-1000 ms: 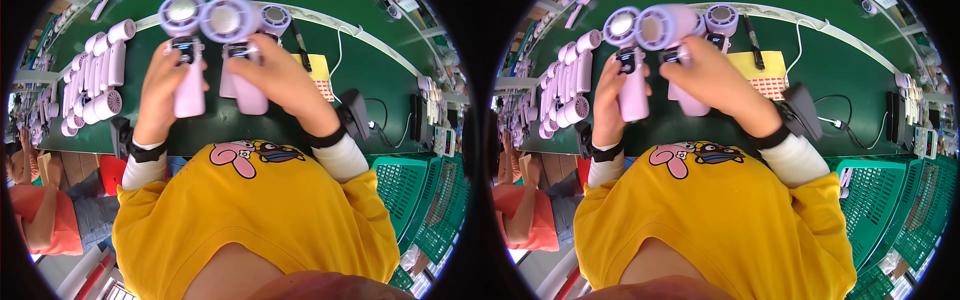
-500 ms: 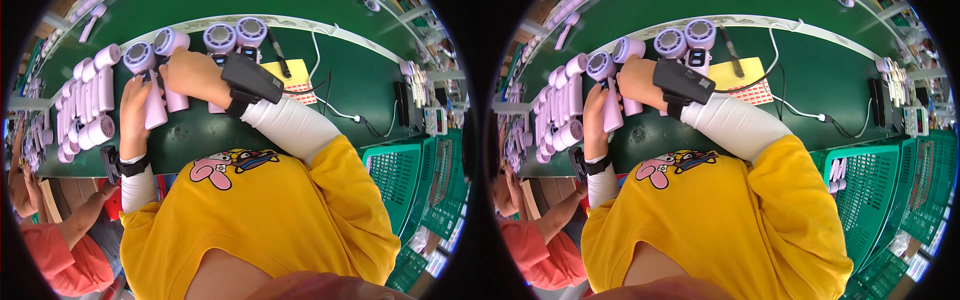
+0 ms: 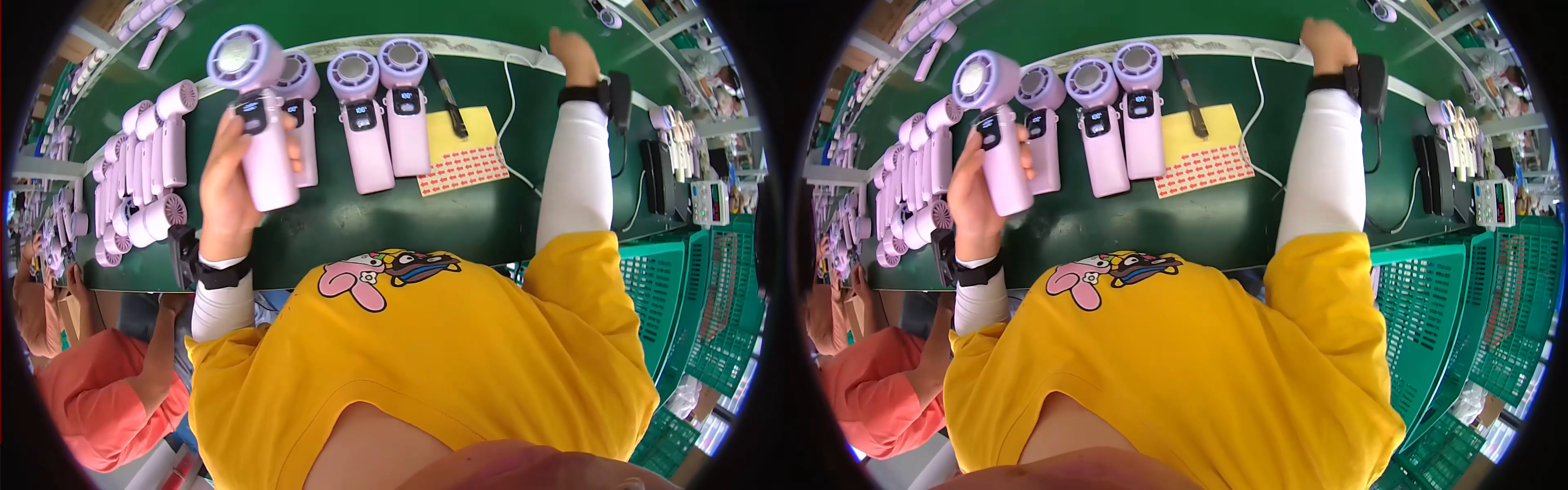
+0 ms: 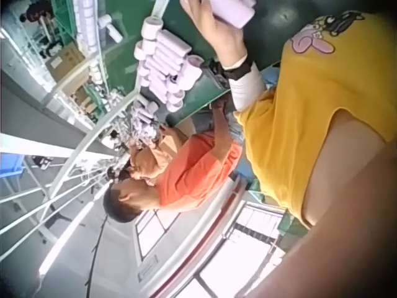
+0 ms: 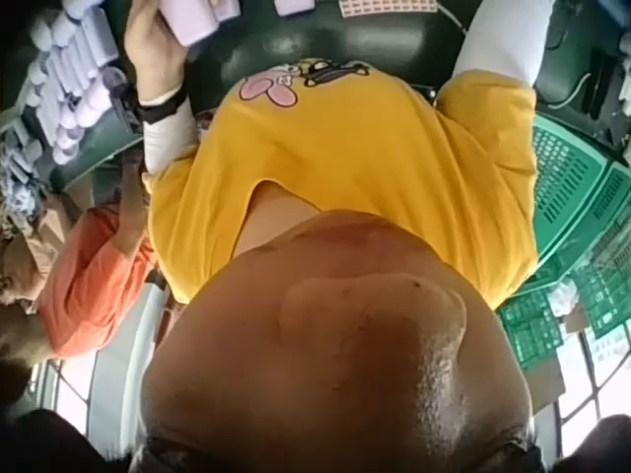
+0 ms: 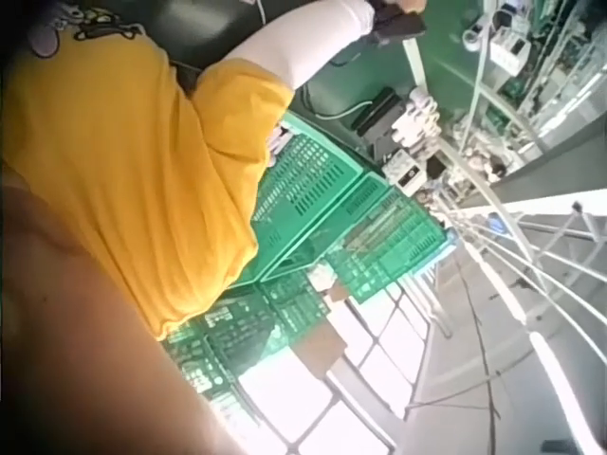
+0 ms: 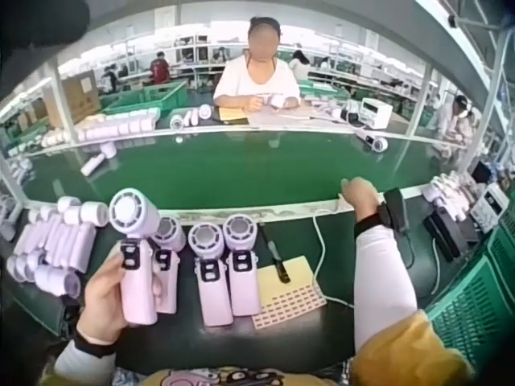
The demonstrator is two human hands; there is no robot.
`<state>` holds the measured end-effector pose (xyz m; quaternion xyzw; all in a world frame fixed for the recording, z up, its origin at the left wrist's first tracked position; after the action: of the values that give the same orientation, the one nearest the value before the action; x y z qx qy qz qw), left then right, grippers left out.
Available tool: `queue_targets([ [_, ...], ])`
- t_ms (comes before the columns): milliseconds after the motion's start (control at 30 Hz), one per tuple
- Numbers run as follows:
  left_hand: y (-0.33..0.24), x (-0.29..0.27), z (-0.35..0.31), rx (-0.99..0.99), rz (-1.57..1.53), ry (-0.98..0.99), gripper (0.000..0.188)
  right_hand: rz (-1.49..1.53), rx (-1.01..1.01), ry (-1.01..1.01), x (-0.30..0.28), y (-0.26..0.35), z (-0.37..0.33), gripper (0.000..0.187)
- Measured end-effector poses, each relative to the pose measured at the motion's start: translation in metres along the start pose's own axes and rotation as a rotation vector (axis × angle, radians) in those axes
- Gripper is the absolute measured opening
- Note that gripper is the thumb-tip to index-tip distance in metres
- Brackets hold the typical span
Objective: Testing and inspecting electronic handheld fans on a production line.
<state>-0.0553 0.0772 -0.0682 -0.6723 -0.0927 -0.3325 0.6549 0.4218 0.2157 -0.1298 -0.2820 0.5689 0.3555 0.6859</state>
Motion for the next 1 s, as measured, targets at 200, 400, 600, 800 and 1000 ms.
queue_targets([
  [200,0.022,0.038,0.007,-0.024,-0.046,0.124,0.044,-0.154,-0.065,-0.163,0.033,0.030,-0.032,0.034],
  [400,0.012,0.073,0.011,0.078,0.318,0.337,0.049,1.624,0.065,0.406,0.011,0.055,-0.033,0.018],
  [600,0.012,0.093,0.016,0.014,0.202,0.272,0.051,1.778,-0.875,0.403,-0.207,0.155,-0.193,0.023],
  [800,0.016,0.113,0.010,-0.099,0.068,0.355,0.054,1.642,-0.937,0.328,-0.240,0.138,-0.237,0.062],
  [1000,0.008,0.112,0.009,0.515,0.618,0.403,0.054,1.681,-0.686,0.065,-0.241,0.117,-0.241,0.073],
])
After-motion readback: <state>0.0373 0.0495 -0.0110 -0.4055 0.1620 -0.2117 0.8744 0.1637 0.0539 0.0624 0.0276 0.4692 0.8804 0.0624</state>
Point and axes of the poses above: each hand's wrist, its own z-axis towards the middle knuckle, its own x-axis out of the palm, y = z × x, the point moved 9 cm from there along z, towards the middle knuckle, and after that the axes turned 10 degrees about -z, right-handed, at the moved point
